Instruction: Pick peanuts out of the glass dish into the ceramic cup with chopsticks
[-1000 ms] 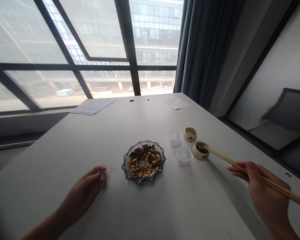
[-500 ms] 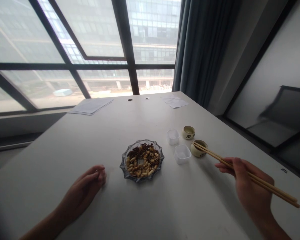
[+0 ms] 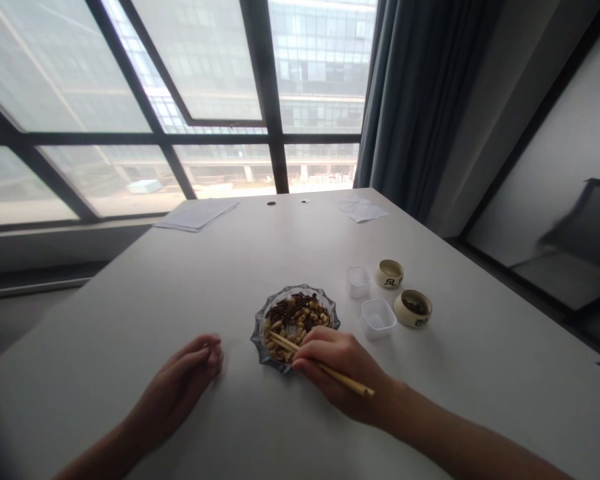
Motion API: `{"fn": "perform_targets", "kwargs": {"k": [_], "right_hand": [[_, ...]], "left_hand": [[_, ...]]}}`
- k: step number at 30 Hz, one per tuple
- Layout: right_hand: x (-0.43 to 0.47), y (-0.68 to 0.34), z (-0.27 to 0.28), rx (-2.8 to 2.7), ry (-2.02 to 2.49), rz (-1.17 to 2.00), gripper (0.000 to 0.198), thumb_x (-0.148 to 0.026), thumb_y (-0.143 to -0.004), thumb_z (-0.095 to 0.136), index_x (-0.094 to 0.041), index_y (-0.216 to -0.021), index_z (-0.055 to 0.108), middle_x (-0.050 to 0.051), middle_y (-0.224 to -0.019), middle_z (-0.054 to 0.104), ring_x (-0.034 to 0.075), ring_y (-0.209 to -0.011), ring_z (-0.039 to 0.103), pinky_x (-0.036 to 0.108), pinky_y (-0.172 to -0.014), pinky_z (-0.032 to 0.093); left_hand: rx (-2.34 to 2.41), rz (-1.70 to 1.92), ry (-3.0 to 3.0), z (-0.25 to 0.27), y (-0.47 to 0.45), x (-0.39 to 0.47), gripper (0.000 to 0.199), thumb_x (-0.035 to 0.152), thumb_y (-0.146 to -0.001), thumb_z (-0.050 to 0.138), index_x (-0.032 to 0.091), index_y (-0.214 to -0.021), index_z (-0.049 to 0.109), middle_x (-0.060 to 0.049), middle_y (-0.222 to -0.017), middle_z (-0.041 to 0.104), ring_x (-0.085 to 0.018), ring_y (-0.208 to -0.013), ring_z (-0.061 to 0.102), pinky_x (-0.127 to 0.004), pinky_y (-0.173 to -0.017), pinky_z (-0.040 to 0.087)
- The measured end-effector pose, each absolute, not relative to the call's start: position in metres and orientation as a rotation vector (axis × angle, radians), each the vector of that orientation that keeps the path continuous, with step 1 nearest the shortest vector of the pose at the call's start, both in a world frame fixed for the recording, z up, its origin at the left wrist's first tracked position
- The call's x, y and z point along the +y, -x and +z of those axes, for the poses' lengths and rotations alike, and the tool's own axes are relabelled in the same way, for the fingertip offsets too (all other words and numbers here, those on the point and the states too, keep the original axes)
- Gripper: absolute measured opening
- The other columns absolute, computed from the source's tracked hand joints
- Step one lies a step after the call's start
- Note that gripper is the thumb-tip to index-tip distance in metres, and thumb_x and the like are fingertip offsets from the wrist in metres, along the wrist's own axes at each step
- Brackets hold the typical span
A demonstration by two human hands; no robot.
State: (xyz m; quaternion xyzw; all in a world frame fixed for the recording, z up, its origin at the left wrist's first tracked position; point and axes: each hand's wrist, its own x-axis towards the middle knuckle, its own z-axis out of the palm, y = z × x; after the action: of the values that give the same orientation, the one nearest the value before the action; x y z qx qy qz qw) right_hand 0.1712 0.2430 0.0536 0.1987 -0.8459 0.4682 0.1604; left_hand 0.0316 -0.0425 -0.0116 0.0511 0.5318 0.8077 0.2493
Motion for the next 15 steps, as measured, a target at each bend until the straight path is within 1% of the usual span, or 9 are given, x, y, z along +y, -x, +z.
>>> {"fn": "perform_targets", "kwargs": {"k": [5,9,11,15], "right_hand": [[0.251,-0.172,0.053,-2.477,-0.441,1.243,0.016,-0.024,-0.101,0.055,-0.021,-0.096,0.071,0.008,-0.098,0.068,0.018,-0.087,0.066,0.028,-0.08,0.052],[0.262,-0.176,0.059,-2.438,-0.299,1.181,0.012,-0.023,-0.099,0.059,-0.022,-0.096,0.07,0.006,-0.091,0.068,0.018,-0.081,0.065,0.028,-0.074,0.05],[0.261,-0.176,0.061,-2.41,-0.304,1.205,0.011,-0.024,-0.098,0.06,-0.022,-0.096,0.071,0.006,-0.091,0.069,0.018,-0.081,0.065,0.028,-0.073,0.05],[0.254,-0.173,0.059,-2.435,-0.437,1.326,0.014,-0.024,-0.099,0.058,-0.021,-0.095,0.072,0.007,-0.097,0.07,0.018,-0.087,0.066,0.029,-0.078,0.051]], "left_hand": [[1.444,2.201,-0.135,-0.013,-0.032,-0.044,0.012,0.022,-0.084,0.072,0.019,-0.094,0.074,-0.003,-0.071,0.06,-0.016,-0.069,0.051,-0.023,-0.063,0.044],[1.451,2.208,-0.156,-0.013,-0.033,-0.044,0.011,0.021,-0.084,0.071,0.018,-0.094,0.074,-0.004,-0.072,0.06,-0.016,-0.07,0.051,-0.024,-0.064,0.044],[1.452,2.211,-0.164,-0.013,-0.033,-0.043,0.011,0.021,-0.085,0.07,0.017,-0.095,0.074,-0.004,-0.072,0.06,-0.017,-0.07,0.051,-0.024,-0.064,0.044],[1.448,2.208,-0.174,-0.015,-0.032,-0.044,0.011,0.02,-0.086,0.069,0.018,-0.095,0.074,-0.004,-0.072,0.06,-0.016,-0.07,0.051,-0.024,-0.064,0.044]]}}
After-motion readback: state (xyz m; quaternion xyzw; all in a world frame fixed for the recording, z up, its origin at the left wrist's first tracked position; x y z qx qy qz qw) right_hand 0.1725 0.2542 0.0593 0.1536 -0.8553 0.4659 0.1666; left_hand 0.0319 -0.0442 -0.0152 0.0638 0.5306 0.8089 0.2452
